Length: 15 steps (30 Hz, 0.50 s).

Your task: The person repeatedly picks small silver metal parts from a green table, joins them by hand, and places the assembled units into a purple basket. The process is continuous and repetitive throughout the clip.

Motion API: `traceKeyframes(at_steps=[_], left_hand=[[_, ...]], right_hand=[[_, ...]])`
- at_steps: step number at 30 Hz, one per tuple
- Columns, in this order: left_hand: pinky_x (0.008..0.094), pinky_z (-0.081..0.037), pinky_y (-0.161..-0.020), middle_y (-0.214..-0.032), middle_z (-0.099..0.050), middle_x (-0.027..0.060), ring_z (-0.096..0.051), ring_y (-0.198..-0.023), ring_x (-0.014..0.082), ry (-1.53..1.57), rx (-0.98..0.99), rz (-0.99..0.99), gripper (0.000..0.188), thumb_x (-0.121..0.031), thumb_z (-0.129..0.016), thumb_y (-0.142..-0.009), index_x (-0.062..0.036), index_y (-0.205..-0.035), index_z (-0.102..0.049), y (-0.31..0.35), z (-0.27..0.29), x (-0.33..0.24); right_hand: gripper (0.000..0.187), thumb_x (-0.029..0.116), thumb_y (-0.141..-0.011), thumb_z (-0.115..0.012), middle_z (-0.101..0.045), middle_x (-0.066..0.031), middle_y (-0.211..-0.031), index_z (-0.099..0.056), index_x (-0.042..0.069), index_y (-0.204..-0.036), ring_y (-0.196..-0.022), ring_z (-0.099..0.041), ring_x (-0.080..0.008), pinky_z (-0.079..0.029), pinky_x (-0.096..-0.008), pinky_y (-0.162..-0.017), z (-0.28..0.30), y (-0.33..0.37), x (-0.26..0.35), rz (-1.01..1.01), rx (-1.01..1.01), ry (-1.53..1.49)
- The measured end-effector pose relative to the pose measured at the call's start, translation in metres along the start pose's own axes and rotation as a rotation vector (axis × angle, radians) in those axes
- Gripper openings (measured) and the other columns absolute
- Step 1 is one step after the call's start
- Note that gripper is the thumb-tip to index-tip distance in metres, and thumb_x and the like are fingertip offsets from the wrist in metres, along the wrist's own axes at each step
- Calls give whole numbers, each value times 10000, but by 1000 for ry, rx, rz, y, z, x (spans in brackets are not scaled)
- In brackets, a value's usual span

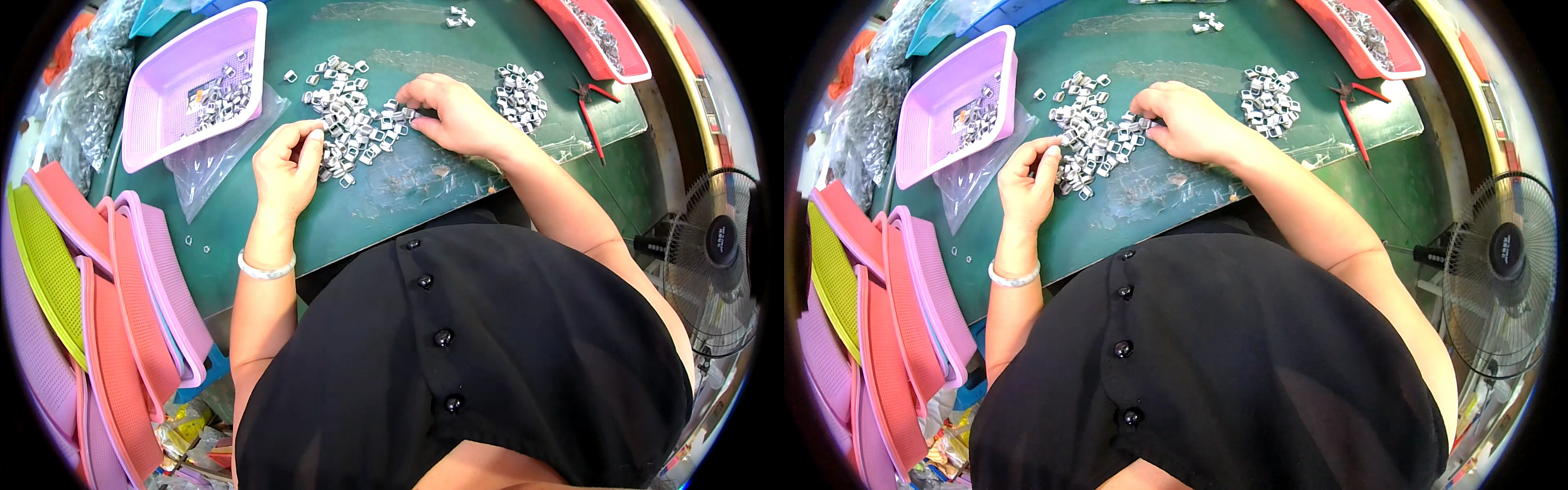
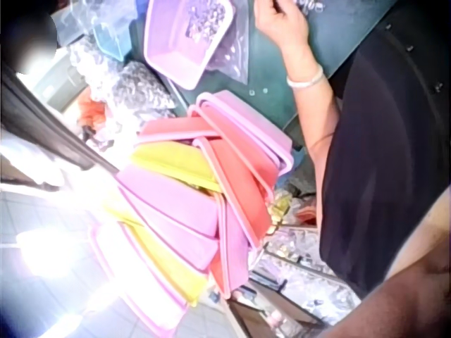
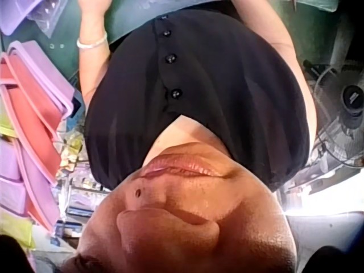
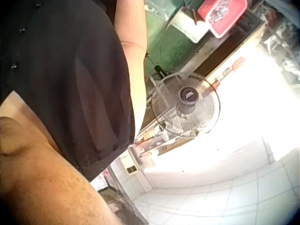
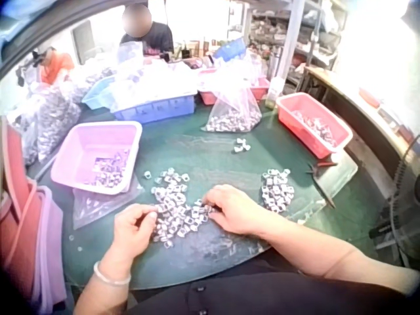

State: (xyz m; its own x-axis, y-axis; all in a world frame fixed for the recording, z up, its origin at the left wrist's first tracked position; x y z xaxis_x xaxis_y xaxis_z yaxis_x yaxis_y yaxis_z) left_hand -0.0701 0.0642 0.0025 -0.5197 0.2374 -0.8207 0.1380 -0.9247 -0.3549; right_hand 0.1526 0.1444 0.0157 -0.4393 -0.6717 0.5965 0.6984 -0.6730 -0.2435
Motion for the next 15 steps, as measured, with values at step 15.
traceKeyframes(at_steps=[15], left_hand=[[222,-425,-521,-711,-588,51,-528,-582,111,30,50,-115,101,-13,-630,-753,-16,-854,-642,2,-18,-29]], right_hand=[[137,44,-722,-644,-588,-83,-894,-579,39,-842,-887,-559,-265,-460,-347,-778,-5,2,13,156,-141,-109]])
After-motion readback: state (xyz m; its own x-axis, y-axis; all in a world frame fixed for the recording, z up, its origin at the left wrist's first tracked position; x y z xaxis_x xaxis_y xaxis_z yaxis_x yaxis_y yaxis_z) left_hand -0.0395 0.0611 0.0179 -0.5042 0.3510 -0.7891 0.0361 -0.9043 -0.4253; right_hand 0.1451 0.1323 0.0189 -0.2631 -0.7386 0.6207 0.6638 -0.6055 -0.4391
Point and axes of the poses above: each hand's wrist, its own y-axis away from the middle knuckle, its own z-axis out of the back of the hand, x = y × z, the point moved 2 cm from there along -y, towards the middle knuckle
